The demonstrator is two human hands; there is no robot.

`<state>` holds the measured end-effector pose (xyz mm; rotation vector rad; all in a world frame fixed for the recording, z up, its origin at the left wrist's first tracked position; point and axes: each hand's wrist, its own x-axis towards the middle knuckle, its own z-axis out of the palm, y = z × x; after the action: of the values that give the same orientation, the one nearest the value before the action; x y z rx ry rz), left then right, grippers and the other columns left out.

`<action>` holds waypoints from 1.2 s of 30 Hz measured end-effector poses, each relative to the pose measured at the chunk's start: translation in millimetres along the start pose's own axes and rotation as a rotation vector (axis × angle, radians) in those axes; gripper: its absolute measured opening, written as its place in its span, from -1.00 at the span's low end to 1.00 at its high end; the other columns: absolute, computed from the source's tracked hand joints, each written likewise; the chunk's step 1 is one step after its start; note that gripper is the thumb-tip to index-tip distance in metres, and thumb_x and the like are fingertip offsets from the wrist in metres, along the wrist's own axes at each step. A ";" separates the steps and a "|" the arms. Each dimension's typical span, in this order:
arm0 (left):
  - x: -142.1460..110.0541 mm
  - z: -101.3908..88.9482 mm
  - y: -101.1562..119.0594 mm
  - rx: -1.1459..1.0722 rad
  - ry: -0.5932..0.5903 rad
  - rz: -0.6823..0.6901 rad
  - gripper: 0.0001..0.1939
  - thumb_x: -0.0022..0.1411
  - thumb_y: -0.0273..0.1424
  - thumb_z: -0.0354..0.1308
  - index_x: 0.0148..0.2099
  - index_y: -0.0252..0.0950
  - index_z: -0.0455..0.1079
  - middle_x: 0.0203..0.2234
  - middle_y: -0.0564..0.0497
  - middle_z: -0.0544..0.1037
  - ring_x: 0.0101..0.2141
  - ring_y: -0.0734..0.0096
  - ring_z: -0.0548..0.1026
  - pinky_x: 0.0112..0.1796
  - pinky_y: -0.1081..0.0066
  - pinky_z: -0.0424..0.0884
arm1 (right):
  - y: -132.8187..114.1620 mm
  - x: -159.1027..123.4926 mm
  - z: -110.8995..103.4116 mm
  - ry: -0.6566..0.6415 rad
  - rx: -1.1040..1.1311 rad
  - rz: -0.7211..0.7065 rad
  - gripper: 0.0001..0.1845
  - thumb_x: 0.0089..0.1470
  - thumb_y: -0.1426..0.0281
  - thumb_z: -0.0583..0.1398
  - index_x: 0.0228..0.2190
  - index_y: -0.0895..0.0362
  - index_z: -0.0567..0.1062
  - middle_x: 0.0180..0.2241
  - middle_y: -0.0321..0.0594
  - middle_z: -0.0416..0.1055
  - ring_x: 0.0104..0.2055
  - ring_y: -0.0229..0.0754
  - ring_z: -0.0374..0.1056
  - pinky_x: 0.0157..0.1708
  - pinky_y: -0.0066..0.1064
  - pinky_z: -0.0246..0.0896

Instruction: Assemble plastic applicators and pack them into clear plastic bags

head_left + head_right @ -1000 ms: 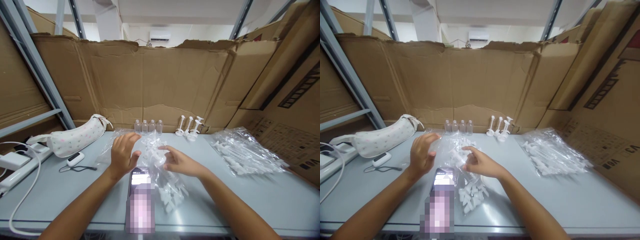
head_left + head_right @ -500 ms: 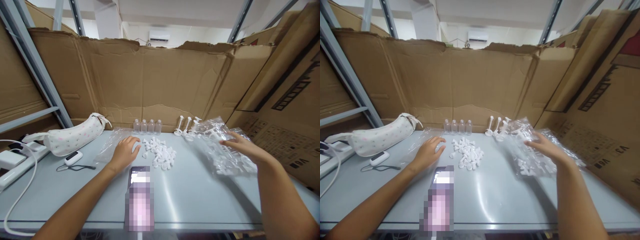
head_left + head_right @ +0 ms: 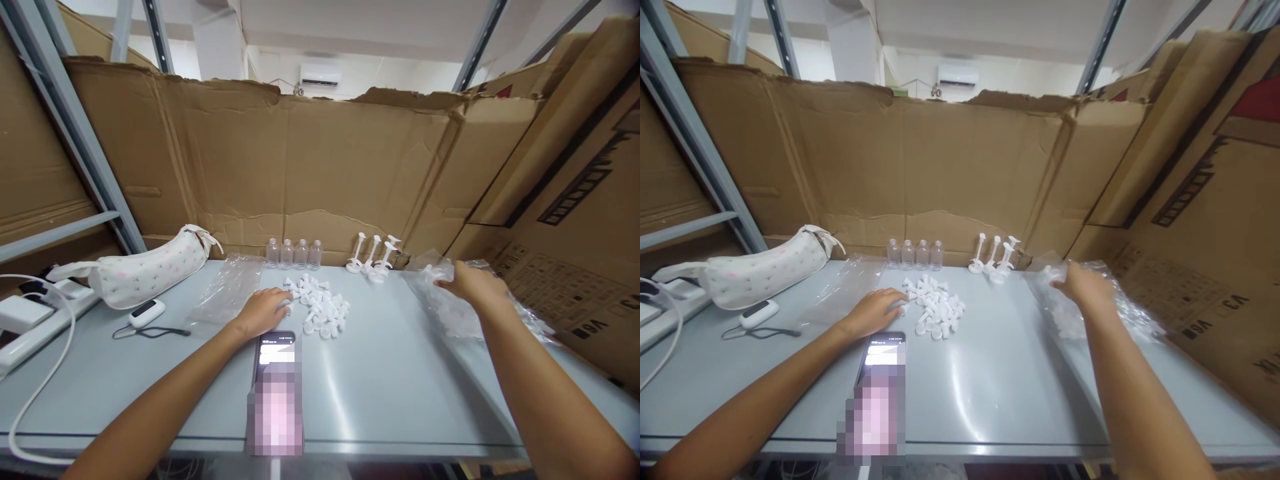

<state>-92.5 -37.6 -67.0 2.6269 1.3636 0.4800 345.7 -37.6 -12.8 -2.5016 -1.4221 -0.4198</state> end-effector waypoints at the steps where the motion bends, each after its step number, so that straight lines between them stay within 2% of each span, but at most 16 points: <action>1: 1.1 1.1 0.2 0.006 0.001 0.006 -0.71 0.23 -0.39 0.00 -0.03 -0.19 0.39 -0.07 -0.07 0.49 -0.05 0.16 0.43 -0.03 0.20 0.27 | -6.3 -1.6 -3.5 -0.013 -0.012 0.021 -0.44 -0.17 0.26 0.35 -0.13 0.31 0.49 -0.21 0.38 0.46 -0.14 0.29 0.38 -0.35 -0.14 0.14; 3: 3.2 3.1 0.4 0.021 0.007 0.015 -0.72 0.21 -0.42 0.01 -0.05 -0.19 0.41 -0.11 -0.09 0.50 -0.07 0.14 0.43 -0.05 0.21 0.27 | -22.0 -6.2 -11.1 -0.024 -0.032 0.034 -0.50 -0.09 0.27 0.30 -0.16 0.38 0.48 -0.16 0.46 0.41 -0.05 0.38 0.30 -0.27 -0.06 0.12; 5: 4.8 4.7 0.4 0.032 0.013 0.022 -0.73 0.20 -0.45 0.01 -0.09 -0.20 0.43 -0.17 -0.10 0.52 -0.11 0.15 0.44 -0.08 0.22 0.28 | -42.3 -11.9 -17.8 -0.010 -0.021 -0.007 -0.56 0.02 0.30 0.21 -0.15 0.39 0.46 -0.12 0.45 0.38 -0.01 0.36 0.27 -0.22 -0.05 0.12; 9: 5.1 5.8 -0.2 0.025 0.029 0.029 -0.75 0.16 -0.49 0.00 -0.17 -0.21 0.44 -0.27 -0.05 0.55 -0.18 0.20 0.46 -0.11 0.25 0.30 | -95.6 -23.9 -20.1 -0.057 0.096 -0.211 -0.62 0.10 0.25 0.12 -0.13 0.24 0.44 -0.15 0.20 0.46 -0.09 0.20 0.36 -0.24 -0.16 0.19; 12: 2.4 4.4 0.1 -0.007 0.066 0.032 -0.83 0.14 -0.48 0.01 -0.28 -0.24 0.43 -0.33 -0.04 0.54 -0.23 0.21 0.47 -0.14 0.25 0.31 | -141.7 -30.2 -8.4 -0.148 0.236 -0.390 -0.65 0.10 0.18 0.13 -0.17 0.14 0.46 -0.19 0.00 0.50 -0.13 0.05 0.40 -0.28 -0.31 0.23; 14: -0.6 2.4 1.3 -0.039 0.121 0.027 -0.87 0.13 -0.47 0.02 -0.35 -0.26 0.40 -0.34 -0.06 0.53 -0.25 0.22 0.47 -0.16 0.26 0.33 | -171.2 -31.9 3.6 -0.205 0.319 -0.457 -0.67 0.10 0.18 0.14 -0.21 0.15 0.48 -0.21 -0.02 0.51 -0.15 0.01 0.41 -0.27 -0.35 0.24; 18: -8.4 -4.5 6.9 -0.125 0.297 0.005 -0.93 0.11 -0.49 0.00 -0.39 -0.25 0.29 -0.18 -0.08 0.48 -0.11 0.26 0.43 -0.10 0.30 0.33 | -218.0 -30.2 27.2 -0.291 0.451 -0.489 -0.69 0.17 0.25 0.13 -0.13 0.18 0.44 -0.14 -0.09 0.45 -0.17 -0.10 0.40 -0.20 -0.29 0.31; 20: -11.8 -8.3 9.9 -0.180 0.367 0.002 -0.92 0.09 -0.51 0.00 -0.43 -0.24 0.23 -0.21 -0.03 0.49 -0.12 0.30 0.43 -0.12 0.33 0.34 | -233.3 -28.6 35.6 -0.322 0.498 -0.473 -0.68 0.18 0.29 0.13 -0.06 0.18 0.38 -0.07 -0.13 0.38 -0.13 -0.13 0.38 -0.17 -0.20 0.34; 23: -14.7 -11.8 11.8 -0.251 0.409 0.004 -0.89 0.07 -0.53 0.01 -0.46 -0.24 0.19 -0.44 0.06 0.46 -0.34 0.40 0.46 -0.29 0.41 0.36 | -246.0 -27.0 43.1 -0.334 0.537 -0.419 -0.66 0.18 0.31 0.14 -0.03 0.17 0.36 -0.04 -0.13 0.35 -0.10 -0.10 0.36 -0.15 -0.16 0.34; 26: -14.6 -12.3 9.2 -0.290 0.430 -0.007 -0.92 0.10 -0.53 0.00 -0.34 -0.26 0.25 -0.46 0.09 0.41 -0.48 0.49 0.39 -0.37 0.45 0.35 | -248.9 -28.0 43.6 -0.295 0.554 -0.355 -0.67 0.18 0.31 0.14 -0.04 0.17 0.36 -0.04 -0.13 0.35 -0.11 -0.12 0.36 -0.15 -0.16 0.33; 28: -13.6 -11.6 6.2 -0.346 0.455 -0.008 -0.87 0.14 -0.51 0.01 -0.23 -0.27 0.29 -0.36 0.05 0.42 -0.46 0.51 0.40 -0.31 0.43 0.38 | -246.8 -32.0 39.1 -0.238 0.568 -0.332 -0.64 0.17 0.27 0.13 -0.04 0.21 0.35 -0.08 -0.08 0.37 -0.12 -0.09 0.36 -0.16 -0.17 0.31; 31: -11.9 -10.3 3.4 -0.490 0.487 -0.028 -0.83 0.15 -0.45 0.08 -0.17 -0.26 0.37 -0.23 0.00 0.40 -0.35 0.48 0.45 -0.19 0.36 0.40 | -237.8 -46.0 24.9 -0.122 0.592 -0.365 -0.55 0.10 0.21 0.13 -0.06 0.25 0.31 -0.13 0.04 0.39 -0.11 0.04 0.33 -0.12 -0.13 0.21; 34: -10.7 -11.5 5.3 -0.694 0.498 -0.088 -0.77 0.12 -0.39 0.14 -0.13 -0.28 0.41 -0.17 -0.05 0.41 -0.30 0.44 0.48 -0.15 0.33 0.44 | -220.3 -69.3 5.9 -0.009 0.599 -0.474 -0.54 0.00 0.22 0.19 -0.09 0.17 0.31 -0.10 0.00 0.37 0.02 0.14 0.20 0.04 -0.02 0.00; 36: -10.6 -14.7 8.8 -0.859 0.465 -0.142 -0.71 0.11 -0.36 0.16 -0.09 -0.30 0.40 -0.17 -0.07 0.46 -0.28 0.41 0.49 -0.14 0.31 0.45 | -205.2 -86.6 -6.5 0.032 0.607 -0.572 -0.56 -0.05 0.24 0.23 -0.11 0.10 0.34 -0.09 -0.07 0.36 0.03 0.13 0.18 0.07 -0.04 -0.05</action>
<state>-96.6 -51.6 -53.1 1.7596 1.0688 1.3525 125.5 -5.9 -25.5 -1.5971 -1.8918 -0.0876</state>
